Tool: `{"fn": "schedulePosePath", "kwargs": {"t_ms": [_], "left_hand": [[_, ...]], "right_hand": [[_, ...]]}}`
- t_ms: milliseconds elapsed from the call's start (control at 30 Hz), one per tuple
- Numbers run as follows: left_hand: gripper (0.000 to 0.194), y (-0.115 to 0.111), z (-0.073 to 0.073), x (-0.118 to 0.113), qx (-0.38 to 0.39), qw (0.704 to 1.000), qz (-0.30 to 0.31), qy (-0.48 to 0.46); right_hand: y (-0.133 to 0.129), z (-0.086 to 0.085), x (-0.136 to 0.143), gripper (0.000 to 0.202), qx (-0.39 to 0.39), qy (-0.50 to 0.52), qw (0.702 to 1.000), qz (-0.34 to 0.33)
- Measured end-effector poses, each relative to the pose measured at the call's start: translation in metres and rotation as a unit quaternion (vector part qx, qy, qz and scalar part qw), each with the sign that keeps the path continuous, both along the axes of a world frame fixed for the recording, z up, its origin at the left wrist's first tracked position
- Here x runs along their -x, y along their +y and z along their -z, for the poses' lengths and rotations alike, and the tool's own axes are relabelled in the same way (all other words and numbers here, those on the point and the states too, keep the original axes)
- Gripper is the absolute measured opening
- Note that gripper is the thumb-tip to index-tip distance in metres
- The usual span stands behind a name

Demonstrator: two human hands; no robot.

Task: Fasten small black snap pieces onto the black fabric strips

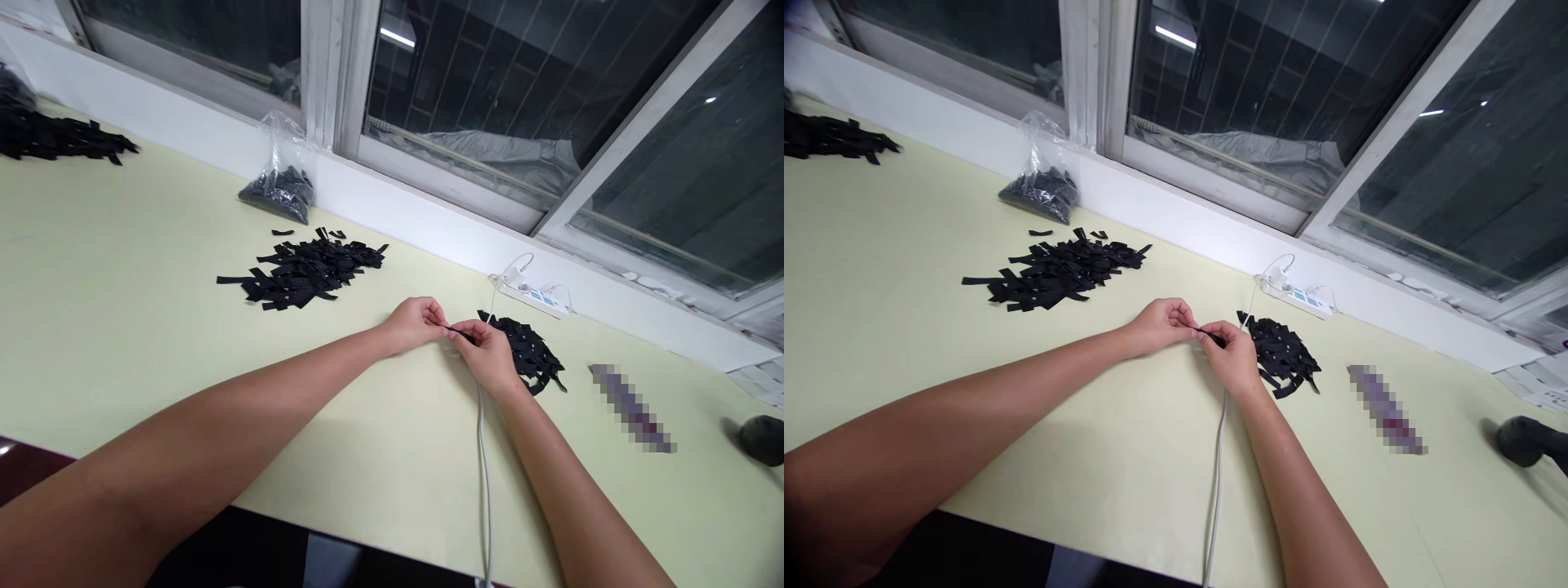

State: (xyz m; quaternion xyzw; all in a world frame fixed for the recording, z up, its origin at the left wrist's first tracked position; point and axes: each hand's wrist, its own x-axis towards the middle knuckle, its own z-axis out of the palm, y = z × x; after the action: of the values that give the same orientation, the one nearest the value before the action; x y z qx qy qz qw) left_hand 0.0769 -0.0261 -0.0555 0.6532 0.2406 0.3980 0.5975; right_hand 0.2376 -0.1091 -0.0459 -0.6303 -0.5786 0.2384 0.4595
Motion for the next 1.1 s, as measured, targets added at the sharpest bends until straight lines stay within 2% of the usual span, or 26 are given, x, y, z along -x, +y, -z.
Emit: {"fn": "schedulePosePath", "kwargs": {"t_ms": [200, 433, 700, 1100], "left_hand": [[0.025, 0.0015, 0.0026, -0.0012, -0.005, 1.000, -0.013, 0.005], [0.026, 0.0008, 0.0033, -0.0003, 0.000, 1.000, -0.008, 0.015], [0.026, 0.0018, 0.0082, -0.0026, -0.033, 0.999, -0.027, 0.032], [0.025, 0.0014, 0.0084, -0.0012, -0.070, 0.997, -0.010, 0.039]], "right_hand": [[-0.0002, 0.0006, -0.0006, 0.032, 0.011, -0.012, 1.000, 0.001], [0.0017, 0.0042, -0.0037, 0.030, 0.022, -0.071, 0.997, -0.001], [-0.0013, 0.0009, -0.0012, 0.027, 0.034, -0.133, 0.991, 0.004], [-0.0020, 0.0005, 0.0018, 0.022, 0.034, -0.125, 0.992, -0.006]]}}
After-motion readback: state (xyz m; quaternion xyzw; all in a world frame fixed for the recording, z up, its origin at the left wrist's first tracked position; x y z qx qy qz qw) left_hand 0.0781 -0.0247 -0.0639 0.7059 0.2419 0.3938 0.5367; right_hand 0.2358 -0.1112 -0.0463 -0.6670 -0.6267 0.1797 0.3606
